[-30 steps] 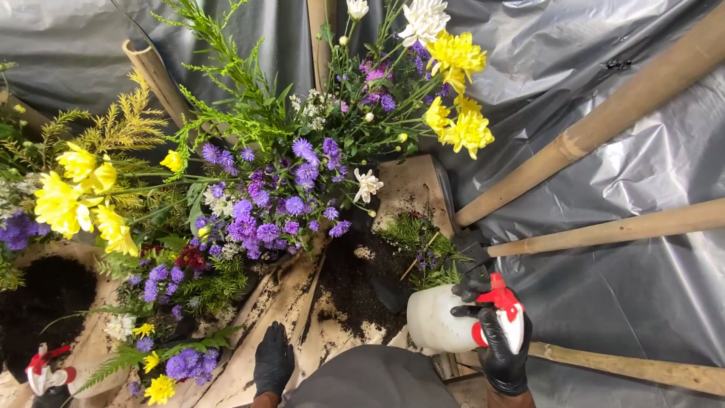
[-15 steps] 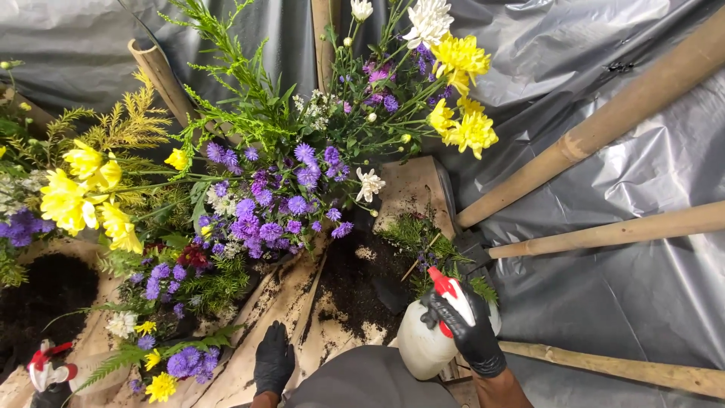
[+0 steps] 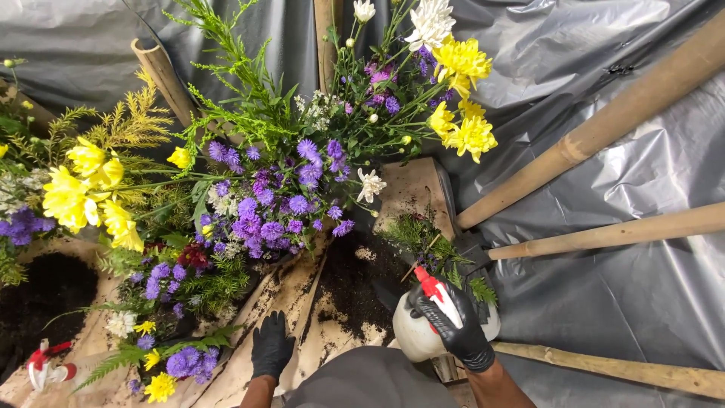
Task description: The person arranges purple flowers and green foliage into a mound of soil on a workbench. They use a small trowel to adjust the soil and then spray the arrangement with water from a spray bottle.
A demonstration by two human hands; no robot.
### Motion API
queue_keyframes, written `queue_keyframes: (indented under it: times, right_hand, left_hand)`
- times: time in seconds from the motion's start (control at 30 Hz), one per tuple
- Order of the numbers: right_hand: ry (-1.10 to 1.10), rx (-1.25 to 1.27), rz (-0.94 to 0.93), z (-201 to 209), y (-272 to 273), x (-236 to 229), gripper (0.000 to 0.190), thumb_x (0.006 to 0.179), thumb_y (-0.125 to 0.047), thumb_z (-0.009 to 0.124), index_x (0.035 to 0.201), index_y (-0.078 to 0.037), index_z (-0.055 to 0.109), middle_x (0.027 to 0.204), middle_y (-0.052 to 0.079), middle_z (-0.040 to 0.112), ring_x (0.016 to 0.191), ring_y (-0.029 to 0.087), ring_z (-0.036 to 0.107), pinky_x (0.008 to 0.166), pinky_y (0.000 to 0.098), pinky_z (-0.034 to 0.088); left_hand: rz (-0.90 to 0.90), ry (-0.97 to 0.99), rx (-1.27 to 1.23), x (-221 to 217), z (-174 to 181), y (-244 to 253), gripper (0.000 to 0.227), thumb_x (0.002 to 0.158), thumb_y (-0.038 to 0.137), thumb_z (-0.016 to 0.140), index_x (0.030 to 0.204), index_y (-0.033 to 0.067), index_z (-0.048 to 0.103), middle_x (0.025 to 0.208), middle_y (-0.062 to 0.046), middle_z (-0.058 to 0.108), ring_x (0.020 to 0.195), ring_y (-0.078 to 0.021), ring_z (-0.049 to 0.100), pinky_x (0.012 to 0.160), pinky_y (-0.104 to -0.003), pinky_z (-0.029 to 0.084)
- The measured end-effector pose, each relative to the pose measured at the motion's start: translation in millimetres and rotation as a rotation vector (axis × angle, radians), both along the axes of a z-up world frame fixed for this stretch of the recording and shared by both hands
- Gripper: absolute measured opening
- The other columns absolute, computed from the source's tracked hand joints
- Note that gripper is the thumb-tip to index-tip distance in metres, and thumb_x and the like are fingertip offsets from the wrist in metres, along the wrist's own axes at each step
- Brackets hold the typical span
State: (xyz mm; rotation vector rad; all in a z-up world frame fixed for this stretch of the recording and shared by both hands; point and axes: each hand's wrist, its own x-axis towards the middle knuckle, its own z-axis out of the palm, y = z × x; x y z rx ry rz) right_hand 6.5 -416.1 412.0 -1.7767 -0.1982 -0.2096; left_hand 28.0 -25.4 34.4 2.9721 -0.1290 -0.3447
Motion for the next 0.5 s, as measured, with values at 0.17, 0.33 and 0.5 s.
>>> queue_keyframes:
  times: [0.17, 0.33, 0.5]
  right_hand:
    - [0.030, -0.034, 0.132, 2, 5, 1, 0.025, 0.098, -0.018, 0.065, 0.112, 0.001, 0.069, 0.086, 0.011, 0.080, 0.069, 0.020, 0.081, 0.062, 0.0336, 0.065]
    - [0.251, 0.085, 0.258, 3, 21, 2, 0.020, 0.096, -0.022, 0.068, 0.102, -0.003, 0.071, 0.087, 0.010, 0.079, 0.069, 0.020, 0.078, 0.062, 0.0320, 0.068]
    - [0.297, -0.099, 0.200, 41, 40, -5, 0.020, 0.091, -0.032, 0.071, 0.098, -0.014, 0.077, 0.079, -0.002, 0.079, 0.065, 0.012, 0.071, 0.059, 0.0268, 0.050]
  left_hand:
    - [0.035, 0.101, -0.060, 7, 12, -5, 0.086, 0.080, 0.031, 0.084, 0.153, 0.0121, 0.041, 0.156, -0.019, 0.046, 0.143, -0.0398, 0.046, 0.116, -0.048, 0.046]
    - [0.042, 0.059, -0.111, 11, 23, -5, 0.088, 0.075, 0.030, 0.089, 0.149, 0.0112, 0.046, 0.148, -0.017, 0.054, 0.133, -0.0390, 0.056, 0.109, -0.047, 0.052]
    - [0.039, 0.002, -0.182, 7, 25, -2, 0.086, 0.071, 0.030, 0.093, 0.143, 0.0107, 0.049, 0.137, -0.016, 0.060, 0.123, -0.0386, 0.062, 0.102, -0.046, 0.055]
